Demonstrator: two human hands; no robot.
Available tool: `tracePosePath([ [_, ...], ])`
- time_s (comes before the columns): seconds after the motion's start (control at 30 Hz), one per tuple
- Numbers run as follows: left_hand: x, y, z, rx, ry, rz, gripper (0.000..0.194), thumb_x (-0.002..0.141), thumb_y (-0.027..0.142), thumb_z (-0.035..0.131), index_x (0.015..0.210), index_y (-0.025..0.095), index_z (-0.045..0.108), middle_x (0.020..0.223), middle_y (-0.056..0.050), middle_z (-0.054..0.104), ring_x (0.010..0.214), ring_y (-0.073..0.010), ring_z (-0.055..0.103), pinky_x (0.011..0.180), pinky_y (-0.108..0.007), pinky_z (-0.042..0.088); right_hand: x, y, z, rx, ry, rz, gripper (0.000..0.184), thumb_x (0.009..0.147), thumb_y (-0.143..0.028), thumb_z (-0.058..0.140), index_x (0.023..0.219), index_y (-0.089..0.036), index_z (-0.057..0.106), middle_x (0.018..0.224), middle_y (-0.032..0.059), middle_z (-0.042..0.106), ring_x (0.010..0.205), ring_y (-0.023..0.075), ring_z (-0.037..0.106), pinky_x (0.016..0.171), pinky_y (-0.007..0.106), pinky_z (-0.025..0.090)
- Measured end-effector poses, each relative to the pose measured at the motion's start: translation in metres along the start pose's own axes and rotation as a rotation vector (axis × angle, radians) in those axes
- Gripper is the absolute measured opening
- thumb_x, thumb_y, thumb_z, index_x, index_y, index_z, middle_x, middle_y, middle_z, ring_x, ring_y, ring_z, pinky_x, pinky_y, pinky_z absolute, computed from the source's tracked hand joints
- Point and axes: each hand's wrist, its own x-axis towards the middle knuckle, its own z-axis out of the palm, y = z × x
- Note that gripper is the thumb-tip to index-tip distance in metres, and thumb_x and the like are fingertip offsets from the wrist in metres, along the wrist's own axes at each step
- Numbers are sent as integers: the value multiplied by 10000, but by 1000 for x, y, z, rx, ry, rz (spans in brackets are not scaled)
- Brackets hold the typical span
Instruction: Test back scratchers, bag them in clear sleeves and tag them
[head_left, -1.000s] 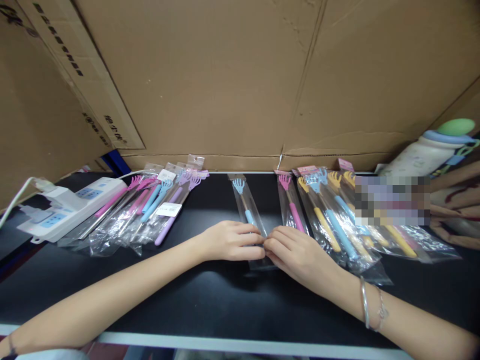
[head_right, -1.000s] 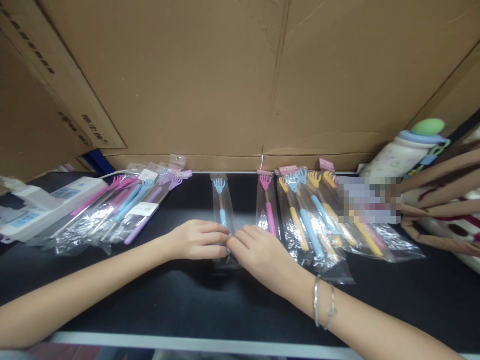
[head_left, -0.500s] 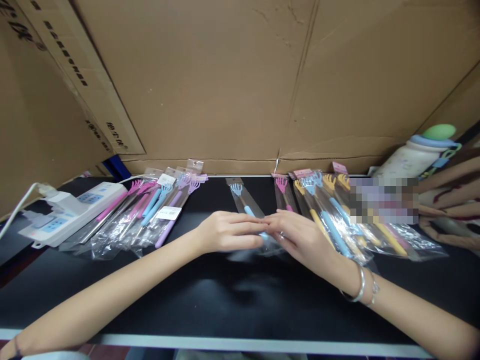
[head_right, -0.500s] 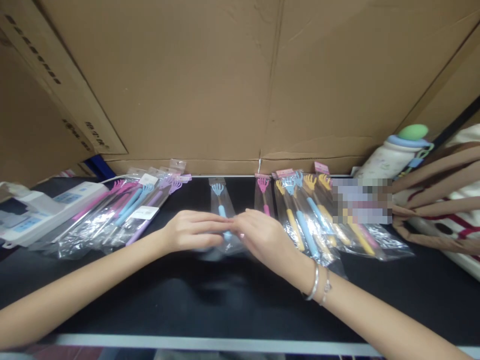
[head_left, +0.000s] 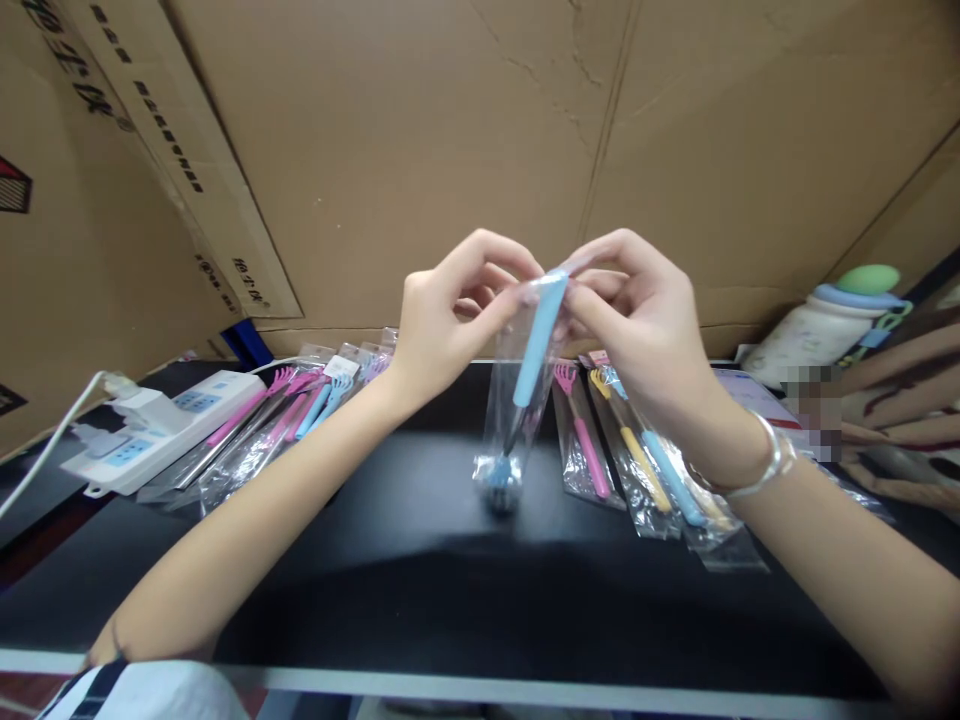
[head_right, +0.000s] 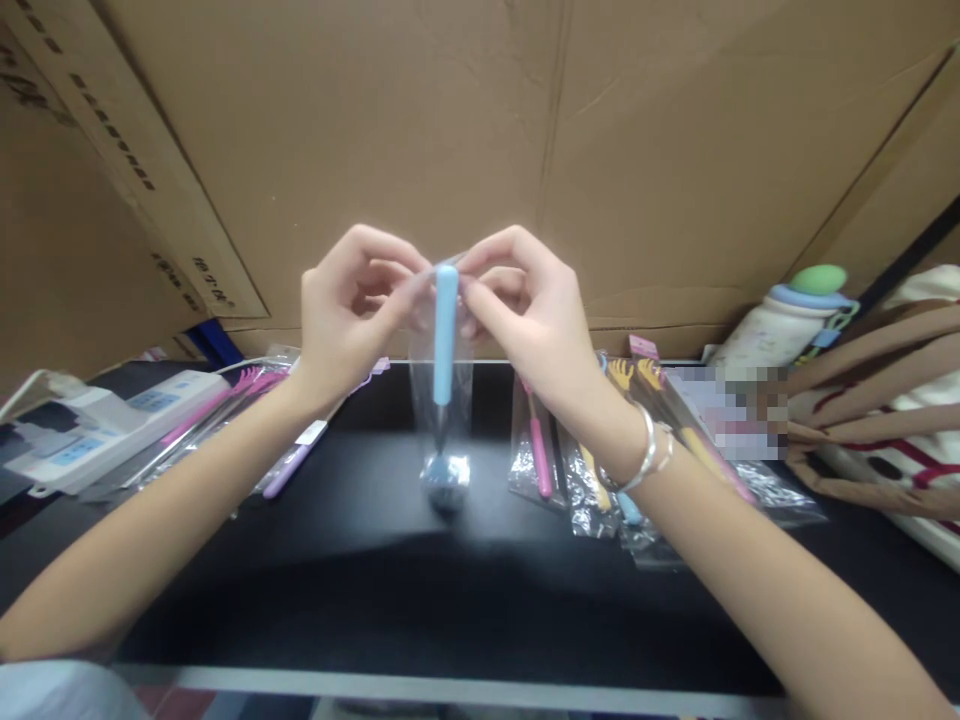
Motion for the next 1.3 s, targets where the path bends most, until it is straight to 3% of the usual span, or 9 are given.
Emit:
tracePosePath([
  [0.1, 3, -19, 5, -138, -14, -150, 155, 872, 331, 575, 915, 183, 587, 661, 52, 607, 560, -53, 603, 511, -129, 460, 9, 20, 6, 150, -25, 128, 179, 817, -325, 629, 875, -204, 509, 698, -52, 585, 601, 75, 602, 582, 215, 528],
  [0.23, -15, -57, 17, -324, -59, -412, 136, 836, 271, 616, 902, 158, 580, 695, 18, 625, 564, -73, 602, 494, -139, 478, 8, 67, 12, 292, -36, 330, 246, 756, -341, 680, 863, -197, 510, 633, -46, 585, 540, 82, 585, 534, 215, 531],
  [0.37, -41, -88, 30, -454, -148, -772, 194, 869, 293, 573, 1009, 159, 567, 726, 9, 615, 539, -68, 597, 504, -149, 498, -3, 110, 15, 294, -17, 494, 261, 732, -320, 685, 875, -185, 513, 621, -42, 593, 528, 67, 569, 528, 190, 510],
  [0.47, -56, -102, 38, -480, -188, -885, 218, 887, 298, 549, 1058, 166, 526, 783, -4, 625, 561, -74, 615, 531, -176, 523, -11, 130, 15, 274, -16, 557, 276, 726, -311, 681, 870, -198, 474, 605, -52, 600, 520, 69, 570, 520, 189, 501],
  [0.67, -69, -108, 46, -475, -185, -1004, 202, 915, 311, 510, 1060, 174, 477, 807, -10, 631, 570, -81, 617, 548, -212, 538, -19, 146, 15, 225, -15, 613, 275, 760, -280, 638, 829, -222, 378, 585, -73, 605, 511, 76, 580, 534, 201, 505],
  [0.83, -73, -108, 47, -465, -180, -1034, 246, 893, 316, 553, 1087, 172, 505, 828, -24, 647, 608, -92, 626, 583, -227, 547, -20, 145, 16, 187, -38, 638, 61, 849, -200, 508, 894, -206, 468, 610, -55, 590, 535, 76, 594, 549, 201, 511],
  [0.9, -75, -109, 47, -462, -179, -1040, 258, 882, 287, 575, 1102, 166, 515, 821, -28, 653, 628, -96, 634, 597, -220, 544, -20, 144, 17, 180, -61, 652, 64, 883, -202, 461, 922, -191, 510, 633, -35, 591, 554, 78, 601, 553, 201, 514],
  [1.13, -77, -113, 49, -467, -177, -1054, 260, 879, 254, 584, 1108, 152, 515, 818, -37, 675, 664, -112, 661, 641, -237, 546, -21, 144, 19, 184, -124, 653, 154, 821, -161, 594, 970, -174, 554, 639, -41, 572, 582, 80, 599, 574, 197, 518],
  [1.3, -78, -113, 50, -482, -182, -1044, 284, 862, 262, 611, 1106, 146, 525, 827, -51, 686, 677, -119, 668, 653, -240, 543, -22, 146, 19, 226, -131, 661, 110, 813, -163, 608, 914, -165, 564, 641, -41, 573, 576, 68, 584, 600, 206, 527],
])
